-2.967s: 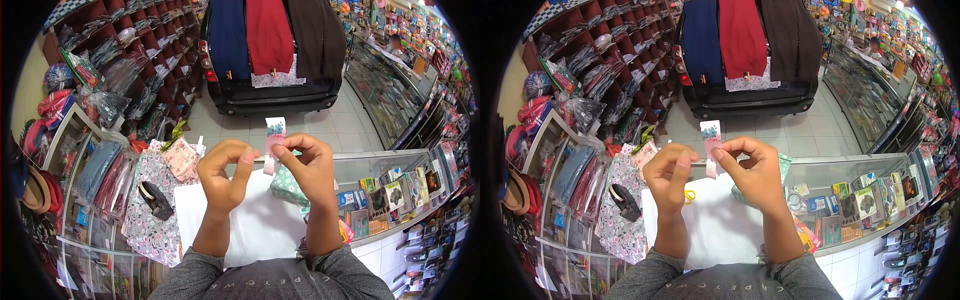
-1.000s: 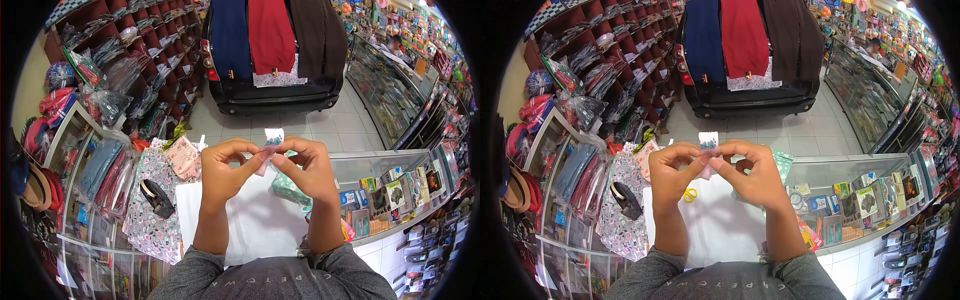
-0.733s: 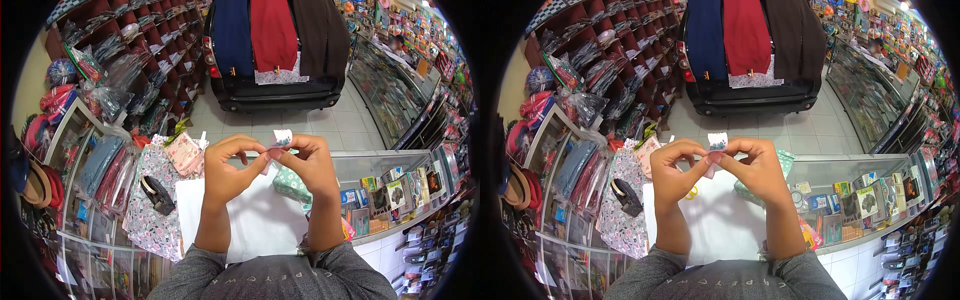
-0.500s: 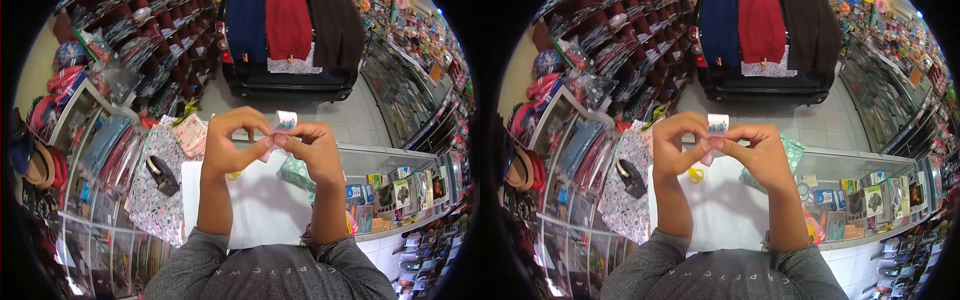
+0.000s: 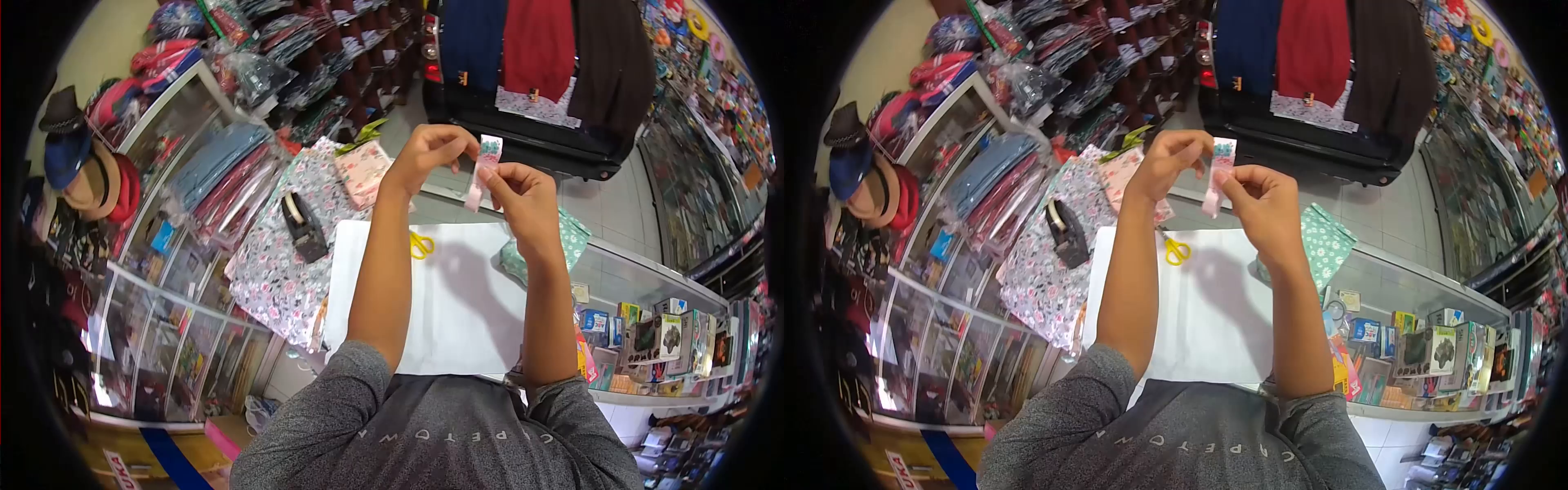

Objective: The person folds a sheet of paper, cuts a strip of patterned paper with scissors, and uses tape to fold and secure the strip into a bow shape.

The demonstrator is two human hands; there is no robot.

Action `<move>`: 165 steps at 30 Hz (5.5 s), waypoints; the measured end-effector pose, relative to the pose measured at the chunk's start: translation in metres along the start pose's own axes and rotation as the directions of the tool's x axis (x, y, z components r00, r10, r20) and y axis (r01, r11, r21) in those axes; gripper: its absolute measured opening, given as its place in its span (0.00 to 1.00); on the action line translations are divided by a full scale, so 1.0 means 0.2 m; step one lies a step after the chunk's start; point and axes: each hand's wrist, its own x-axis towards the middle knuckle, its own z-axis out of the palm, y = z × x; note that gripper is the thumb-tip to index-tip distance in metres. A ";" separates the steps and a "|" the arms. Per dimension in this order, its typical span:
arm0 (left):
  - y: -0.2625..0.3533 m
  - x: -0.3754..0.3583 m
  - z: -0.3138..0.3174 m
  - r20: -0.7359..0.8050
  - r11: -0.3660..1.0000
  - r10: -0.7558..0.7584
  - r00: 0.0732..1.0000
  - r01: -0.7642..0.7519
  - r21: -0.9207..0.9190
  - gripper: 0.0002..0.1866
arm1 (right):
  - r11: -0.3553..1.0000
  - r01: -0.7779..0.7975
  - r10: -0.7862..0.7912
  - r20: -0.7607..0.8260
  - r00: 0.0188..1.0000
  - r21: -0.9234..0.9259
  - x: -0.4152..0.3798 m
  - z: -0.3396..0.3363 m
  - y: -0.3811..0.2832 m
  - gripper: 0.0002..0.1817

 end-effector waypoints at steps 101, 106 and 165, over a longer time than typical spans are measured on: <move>-0.28 -0.62 1.25 -0.067 0.738 -0.274 0.959 0.255 0.625 0.09 | 0.623 -0.386 -0.565 -0.733 0.380 -0.680 -1.18 -0.90 0.40 0.07; -0.13 -0.53 1.19 -0.124 0.846 -0.247 0.961 0.276 0.456 0.13 | 0.511 -0.318 -0.647 -0.601 0.469 -0.798 -1.15 -0.84 0.31 0.06; 0.67 -0.57 -0.26 -0.134 0.986 -0.167 0.977 0.165 -0.026 0.12 | 0.458 0.715 -0.734 0.228 0.639 -0.529 -0.13 0.71 -0.22 0.18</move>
